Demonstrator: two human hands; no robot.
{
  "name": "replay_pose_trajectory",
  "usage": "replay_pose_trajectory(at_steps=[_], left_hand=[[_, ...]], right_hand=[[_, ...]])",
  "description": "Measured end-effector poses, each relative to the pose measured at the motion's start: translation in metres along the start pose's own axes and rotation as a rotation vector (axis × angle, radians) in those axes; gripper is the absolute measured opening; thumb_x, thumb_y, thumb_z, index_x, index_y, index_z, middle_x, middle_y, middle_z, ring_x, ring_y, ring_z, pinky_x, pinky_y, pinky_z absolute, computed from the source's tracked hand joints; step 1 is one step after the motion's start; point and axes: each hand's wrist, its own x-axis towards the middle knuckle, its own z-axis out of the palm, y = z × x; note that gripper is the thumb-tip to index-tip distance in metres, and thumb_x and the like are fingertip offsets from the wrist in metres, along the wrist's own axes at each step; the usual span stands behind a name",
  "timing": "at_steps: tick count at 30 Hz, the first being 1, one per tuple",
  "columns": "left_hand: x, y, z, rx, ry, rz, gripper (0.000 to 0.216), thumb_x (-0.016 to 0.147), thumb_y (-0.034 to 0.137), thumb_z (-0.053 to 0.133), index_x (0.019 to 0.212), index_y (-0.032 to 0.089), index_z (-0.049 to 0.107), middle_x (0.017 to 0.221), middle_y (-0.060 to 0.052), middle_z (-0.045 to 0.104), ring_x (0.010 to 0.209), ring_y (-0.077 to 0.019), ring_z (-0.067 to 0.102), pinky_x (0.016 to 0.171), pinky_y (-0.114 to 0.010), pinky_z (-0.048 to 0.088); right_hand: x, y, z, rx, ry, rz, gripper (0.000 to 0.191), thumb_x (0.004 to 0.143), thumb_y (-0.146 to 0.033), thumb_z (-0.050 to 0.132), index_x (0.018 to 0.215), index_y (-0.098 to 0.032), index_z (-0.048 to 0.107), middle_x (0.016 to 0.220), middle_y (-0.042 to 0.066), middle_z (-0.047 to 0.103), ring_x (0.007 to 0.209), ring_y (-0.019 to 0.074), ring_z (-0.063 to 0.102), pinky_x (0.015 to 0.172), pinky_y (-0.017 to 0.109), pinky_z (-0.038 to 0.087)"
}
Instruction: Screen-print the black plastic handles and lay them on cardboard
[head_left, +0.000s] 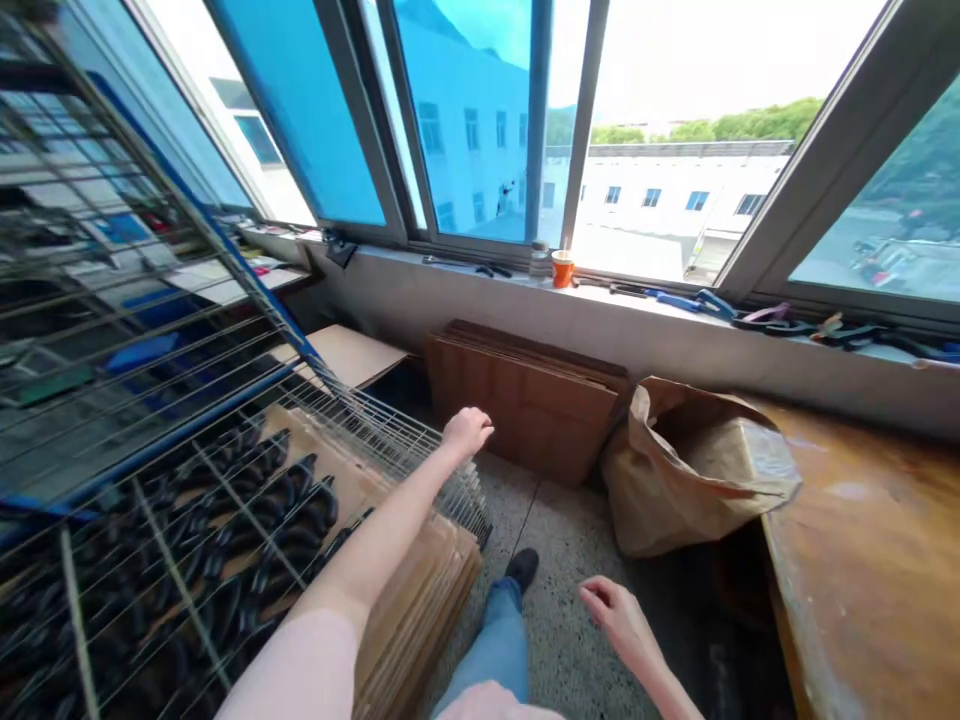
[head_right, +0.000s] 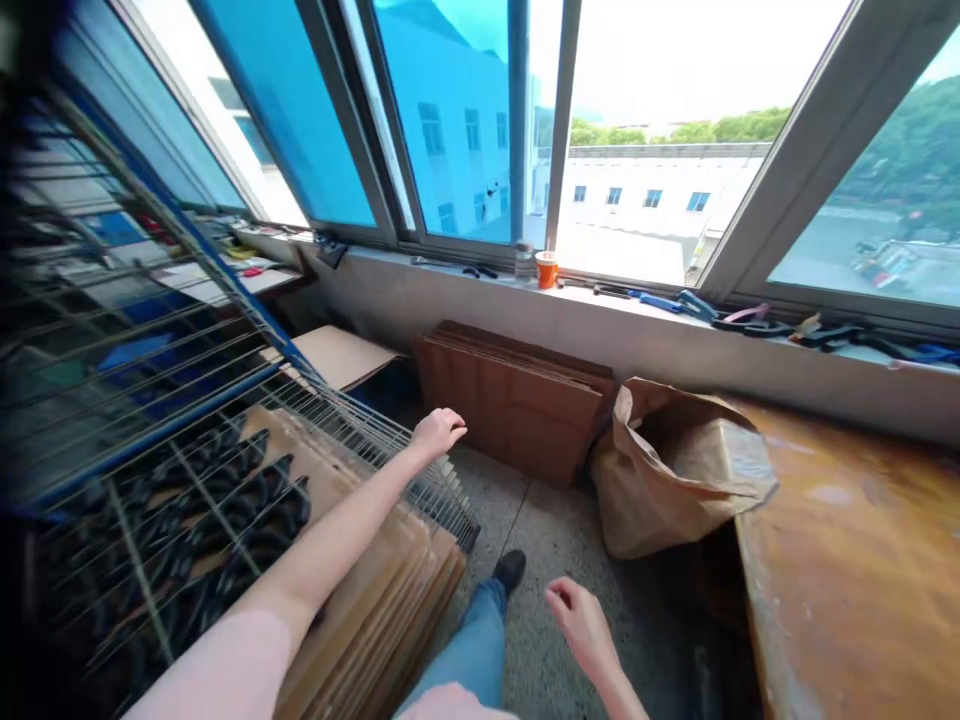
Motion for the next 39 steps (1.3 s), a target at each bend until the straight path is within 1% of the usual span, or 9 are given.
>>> replay_pose_trajectory(at_steps=[4,8,11,14,20,25,29,33,39], left_hand=[[0.158,-0.013,0.060,0.016,-0.134,0.006,0.025,0.087,0.035,0.060,0.107,0.023,0.069,0.115,-0.007,0.067,0.111,-0.0229,0.057,0.092,-0.033,0.047],[0.290,-0.025,0.121,0.048,-0.232,0.006,0.032,0.086,0.031,0.060,0.117,0.021,0.064,0.123,-0.010,0.063,0.116,-0.0250,0.056,0.095,-0.036,0.046],[0.361,-0.030,0.163,0.070,-0.254,0.021,0.043,0.086,0.027,0.060,0.128,0.021,0.056,0.137,-0.013,0.053,0.125,-0.0276,0.049,0.098,-0.040,0.043],[0.402,-0.031,0.199,0.088,-0.259,0.044,0.051,0.086,0.024,0.059,0.136,0.020,0.049,0.147,-0.015,0.044,0.130,-0.0295,0.043,0.101,-0.042,0.041],[0.407,-0.033,0.231,0.138,-0.193,0.106,0.046,0.087,0.020,0.052,0.133,0.016,0.051,0.132,-0.015,0.052,0.121,-0.0292,0.046,0.105,-0.042,0.034],[0.383,-0.049,0.225,0.163,-0.160,0.161,0.044,0.087,0.023,0.053,0.131,0.014,0.053,0.117,-0.013,0.057,0.111,-0.0280,0.049,0.103,-0.041,0.036],[0.377,-0.075,0.217,0.184,-0.136,0.185,0.043,0.087,0.025,0.056,0.129,0.020,0.055,0.125,-0.013,0.054,0.116,-0.0277,0.048,0.106,-0.042,0.034],[0.379,-0.102,0.216,0.242,-0.243,0.183,0.031,0.082,0.022,0.062,0.113,0.021,0.062,0.135,-0.012,0.052,0.123,-0.0275,0.047,0.113,-0.046,0.023],[0.364,-0.120,0.207,0.261,-0.429,0.227,0.018,0.084,0.018,0.054,0.096,0.021,0.067,0.095,-0.010,0.071,0.099,-0.0248,0.061,0.089,-0.039,0.040]], right_hand=[[0.050,0.024,-0.032,0.010,0.093,0.165,0.039,0.077,-0.055,0.048,0.075,-0.021,0.069,0.059,0.001,0.059,0.059,0.0179,0.055,0.057,0.026,0.041],[0.111,0.028,-0.062,0.034,0.138,0.319,0.044,0.074,-0.061,0.048,0.075,-0.023,0.070,0.064,0.001,0.064,0.061,0.0185,0.058,0.059,0.026,0.044],[0.153,0.025,-0.075,0.035,0.160,0.389,0.044,0.073,-0.061,0.047,0.075,-0.023,0.070,0.065,0.001,0.064,0.060,0.0185,0.058,0.060,0.025,0.044],[0.184,0.021,-0.080,0.042,0.175,0.428,0.043,0.074,-0.059,0.047,0.074,-0.022,0.070,0.061,0.002,0.062,0.061,0.0189,0.057,0.059,0.025,0.043],[0.213,0.007,-0.081,0.084,0.133,0.470,0.040,0.075,-0.056,0.047,0.072,-0.021,0.067,0.061,0.001,0.059,0.061,0.0182,0.055,0.058,0.025,0.041],[0.230,-0.001,-0.082,0.094,0.112,0.477,0.036,0.077,-0.051,0.046,0.072,-0.021,0.065,0.058,0.001,0.057,0.060,0.0177,0.054,0.058,0.025,0.039],[0.244,-0.007,-0.084,0.063,0.115,0.447,0.035,0.081,-0.048,0.044,0.074,-0.021,0.065,0.059,0.000,0.057,0.060,0.0173,0.053,0.058,0.025,0.038],[0.253,-0.018,-0.086,0.016,0.073,0.443,0.033,0.083,-0.045,0.043,0.076,-0.021,0.064,0.062,0.000,0.058,0.062,0.0171,0.055,0.060,0.025,0.038],[0.238,-0.032,-0.087,-0.041,0.074,0.454,0.034,0.085,-0.043,0.042,0.079,-0.021,0.067,0.064,0.001,0.062,0.064,0.0182,0.059,0.061,0.026,0.041]])
